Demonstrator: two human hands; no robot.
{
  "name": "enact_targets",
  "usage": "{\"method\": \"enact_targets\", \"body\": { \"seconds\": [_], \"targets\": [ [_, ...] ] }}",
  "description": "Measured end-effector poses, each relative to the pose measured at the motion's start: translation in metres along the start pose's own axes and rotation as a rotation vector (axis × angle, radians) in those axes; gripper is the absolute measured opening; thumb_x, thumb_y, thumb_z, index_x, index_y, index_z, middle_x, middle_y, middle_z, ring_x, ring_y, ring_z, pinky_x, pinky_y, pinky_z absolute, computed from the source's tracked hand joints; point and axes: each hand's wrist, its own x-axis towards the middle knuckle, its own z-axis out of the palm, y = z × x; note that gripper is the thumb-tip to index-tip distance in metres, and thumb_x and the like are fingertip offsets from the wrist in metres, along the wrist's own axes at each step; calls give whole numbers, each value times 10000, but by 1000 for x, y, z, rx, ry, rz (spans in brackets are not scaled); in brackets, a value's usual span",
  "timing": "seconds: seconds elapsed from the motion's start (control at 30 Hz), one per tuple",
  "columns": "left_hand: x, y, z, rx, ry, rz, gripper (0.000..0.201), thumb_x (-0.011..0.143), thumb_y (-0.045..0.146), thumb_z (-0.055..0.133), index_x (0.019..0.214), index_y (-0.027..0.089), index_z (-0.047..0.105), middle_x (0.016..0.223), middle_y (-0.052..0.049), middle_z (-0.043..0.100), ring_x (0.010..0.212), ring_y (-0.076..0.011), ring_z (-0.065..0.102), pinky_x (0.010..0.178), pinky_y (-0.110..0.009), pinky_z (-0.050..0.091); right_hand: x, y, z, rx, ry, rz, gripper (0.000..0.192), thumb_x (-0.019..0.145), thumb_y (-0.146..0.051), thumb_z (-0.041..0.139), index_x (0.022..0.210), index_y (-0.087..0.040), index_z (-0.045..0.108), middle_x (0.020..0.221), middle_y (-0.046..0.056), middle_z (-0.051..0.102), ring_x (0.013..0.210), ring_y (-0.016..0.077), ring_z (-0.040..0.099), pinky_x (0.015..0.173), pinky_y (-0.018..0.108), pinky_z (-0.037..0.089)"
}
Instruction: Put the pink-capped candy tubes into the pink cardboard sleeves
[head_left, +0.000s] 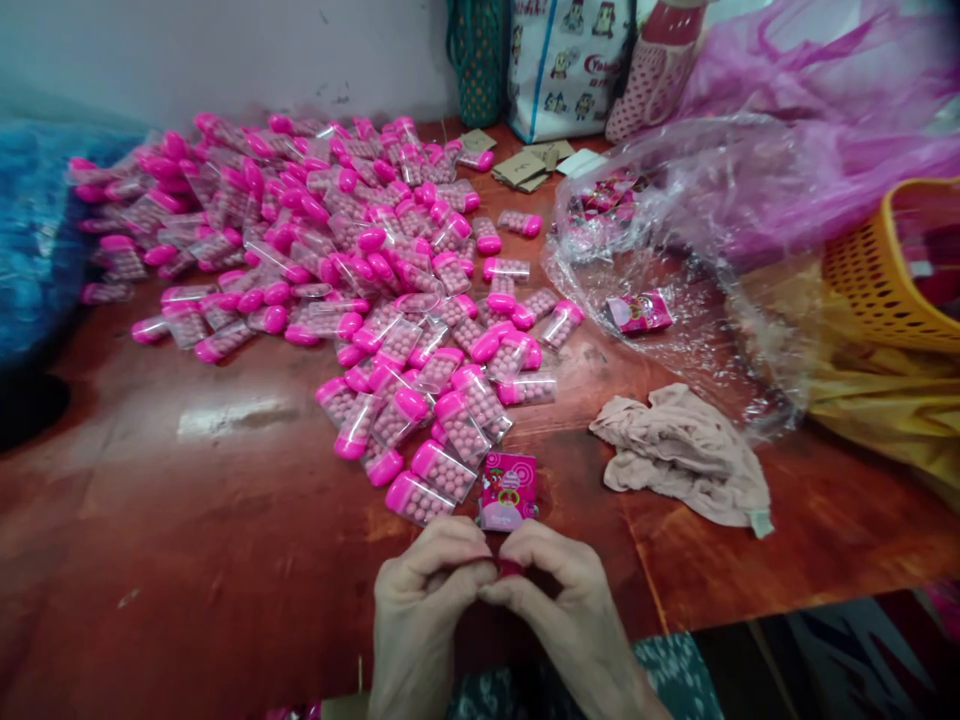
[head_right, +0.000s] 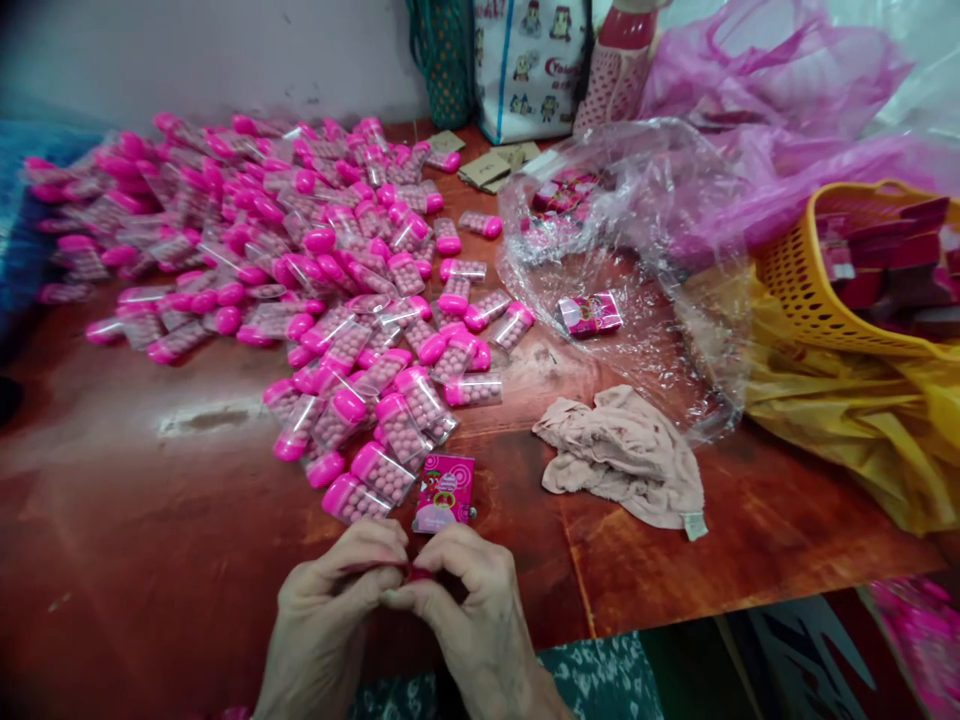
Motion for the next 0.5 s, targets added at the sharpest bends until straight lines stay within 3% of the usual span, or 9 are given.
{"method": "enact_targets", "body": {
  "seconds": [0.17,0.27,0.37,0.5],
  "targets": [
    [6,-2,3,-258,-100,-240,140,567,114,767,480,158,666,567,4,532,620,-137,516,613,-258,442,4,1,-1,-63,-40,-178,305,901,-293,527,648,-140,599,619,23,545,589,129,519,547,220,412],
    [7,4,-3,-208,-113,-314,130,546,110,792,645,174,737,663,-24,630,627,-137,544,612,-248,450,6,-3,-6,-124,-102,-241,341,947,-312,432,702,-139,595,664,53,576,647,150,545,593,237,431],
    [8,11,-7,-128,-138,-270,163,618,198,770,778,165,760,789,-69,676,720,-173,587,659,-260,474,10,-7,-9,-234,-146,-214,360,952,-313,423,655,-159,553,641,32,550,628,142,534,559,227,413],
    [10,14,-4,-114,-49,-227,113,653,215,742,591,126,714,613,-22,599,605,-117,524,568,-204,441,14,-10,-6,-302,-134,-224,435,953,-332,413,559,-171,507,560,3,485,574,138,494,520,230,392]
  ]
}}
